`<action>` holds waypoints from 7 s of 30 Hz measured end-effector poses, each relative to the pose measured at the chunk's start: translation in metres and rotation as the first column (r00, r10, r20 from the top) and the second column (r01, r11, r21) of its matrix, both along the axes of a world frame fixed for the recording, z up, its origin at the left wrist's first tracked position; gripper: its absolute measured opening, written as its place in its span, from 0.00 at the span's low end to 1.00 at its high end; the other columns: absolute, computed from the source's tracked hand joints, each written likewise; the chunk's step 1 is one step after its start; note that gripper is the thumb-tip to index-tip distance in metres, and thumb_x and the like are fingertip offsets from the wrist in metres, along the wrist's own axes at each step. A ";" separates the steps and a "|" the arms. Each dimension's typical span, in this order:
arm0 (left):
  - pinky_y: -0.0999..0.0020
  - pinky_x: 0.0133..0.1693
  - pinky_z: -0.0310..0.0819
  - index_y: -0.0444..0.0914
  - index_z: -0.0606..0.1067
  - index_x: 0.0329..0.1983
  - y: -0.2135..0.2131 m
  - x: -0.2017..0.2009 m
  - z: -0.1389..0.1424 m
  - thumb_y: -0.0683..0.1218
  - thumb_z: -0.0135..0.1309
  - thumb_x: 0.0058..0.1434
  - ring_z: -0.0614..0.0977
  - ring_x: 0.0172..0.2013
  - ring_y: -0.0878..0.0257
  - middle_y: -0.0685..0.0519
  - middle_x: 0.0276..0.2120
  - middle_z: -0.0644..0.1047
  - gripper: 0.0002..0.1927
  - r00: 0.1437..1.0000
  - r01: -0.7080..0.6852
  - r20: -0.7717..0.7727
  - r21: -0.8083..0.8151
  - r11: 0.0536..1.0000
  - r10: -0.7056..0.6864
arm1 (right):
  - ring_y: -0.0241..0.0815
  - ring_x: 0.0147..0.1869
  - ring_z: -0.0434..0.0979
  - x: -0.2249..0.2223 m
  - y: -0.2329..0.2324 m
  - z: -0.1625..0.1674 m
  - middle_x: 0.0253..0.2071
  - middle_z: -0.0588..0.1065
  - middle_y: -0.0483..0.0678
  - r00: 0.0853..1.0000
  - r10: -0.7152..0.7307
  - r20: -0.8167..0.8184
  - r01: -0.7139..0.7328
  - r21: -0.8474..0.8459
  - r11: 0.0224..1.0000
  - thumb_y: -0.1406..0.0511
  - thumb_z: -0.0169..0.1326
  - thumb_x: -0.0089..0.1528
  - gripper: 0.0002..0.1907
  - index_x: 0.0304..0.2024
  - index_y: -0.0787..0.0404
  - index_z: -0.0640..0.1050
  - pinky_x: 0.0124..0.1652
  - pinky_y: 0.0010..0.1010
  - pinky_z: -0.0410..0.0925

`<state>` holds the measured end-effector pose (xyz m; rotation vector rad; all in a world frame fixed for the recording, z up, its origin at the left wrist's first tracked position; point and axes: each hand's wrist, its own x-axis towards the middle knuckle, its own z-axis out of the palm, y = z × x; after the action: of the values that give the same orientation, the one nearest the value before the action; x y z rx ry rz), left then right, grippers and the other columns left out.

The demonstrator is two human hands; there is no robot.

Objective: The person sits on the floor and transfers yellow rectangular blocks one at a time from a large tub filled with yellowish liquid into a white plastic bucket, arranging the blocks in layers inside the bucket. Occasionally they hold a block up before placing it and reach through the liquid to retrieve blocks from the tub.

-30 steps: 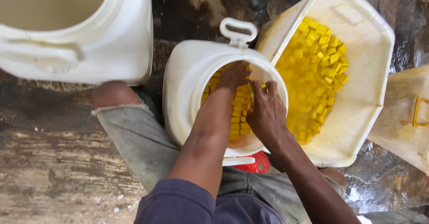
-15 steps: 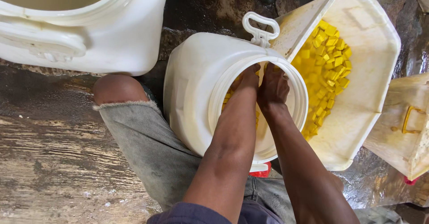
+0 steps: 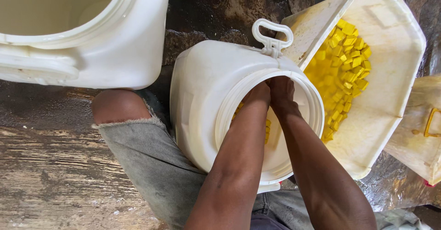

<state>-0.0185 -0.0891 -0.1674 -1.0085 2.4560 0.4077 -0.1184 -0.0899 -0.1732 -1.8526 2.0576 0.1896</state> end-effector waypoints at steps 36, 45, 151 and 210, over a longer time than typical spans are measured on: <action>0.40 0.68 0.44 0.46 0.58 0.74 -0.039 -0.023 -0.035 0.59 0.50 0.58 0.54 0.74 0.49 0.51 0.76 0.54 0.40 0.993 -0.101 -0.079 -0.157 0.982 0.089 | 0.69 0.41 0.78 0.004 0.006 0.032 0.45 0.74 0.70 0.952 0.256 -0.171 -0.264 -0.030 0.964 0.62 0.53 0.62 0.24 0.57 0.70 0.70 0.40 0.57 0.71; 0.41 0.67 0.46 0.44 0.58 0.74 -0.029 -0.031 -0.028 0.59 0.50 0.56 0.55 0.73 0.48 0.49 0.75 0.55 0.42 0.983 -0.104 -0.167 -0.141 0.984 0.080 | 0.50 0.30 0.80 0.005 0.159 0.151 0.27 0.78 0.52 0.871 0.485 0.074 -0.480 -0.072 0.874 0.67 0.56 0.59 0.10 0.43 0.62 0.79 0.33 0.44 0.71; 0.51 0.63 0.61 0.34 0.74 0.58 0.142 -0.099 -0.028 0.45 0.54 0.61 0.72 0.60 0.45 0.40 0.56 0.75 0.22 0.891 0.152 -0.437 0.539 0.828 0.120 | 0.65 0.41 0.80 -0.209 0.091 -0.204 0.39 0.78 0.66 0.627 -0.761 0.164 0.778 -0.093 0.621 0.67 0.68 0.46 0.20 0.38 0.72 0.79 0.42 0.49 0.73; 0.57 0.43 0.82 0.36 0.80 0.42 0.236 0.018 0.061 0.45 0.62 0.48 0.87 0.38 0.52 0.45 0.36 0.84 0.17 0.573 -0.717 -0.658 -0.114 0.688 0.488 | 0.55 0.51 0.77 -0.197 0.022 -0.160 0.52 0.74 0.59 -0.064 -0.641 0.765 0.973 0.191 0.131 0.61 0.70 0.53 0.39 0.61 0.63 0.65 0.48 0.41 0.72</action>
<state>-0.0010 0.1471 -0.1062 -2.2491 2.6724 0.5439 -0.3154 -0.0682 -0.3327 -0.0997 2.1999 -1.2729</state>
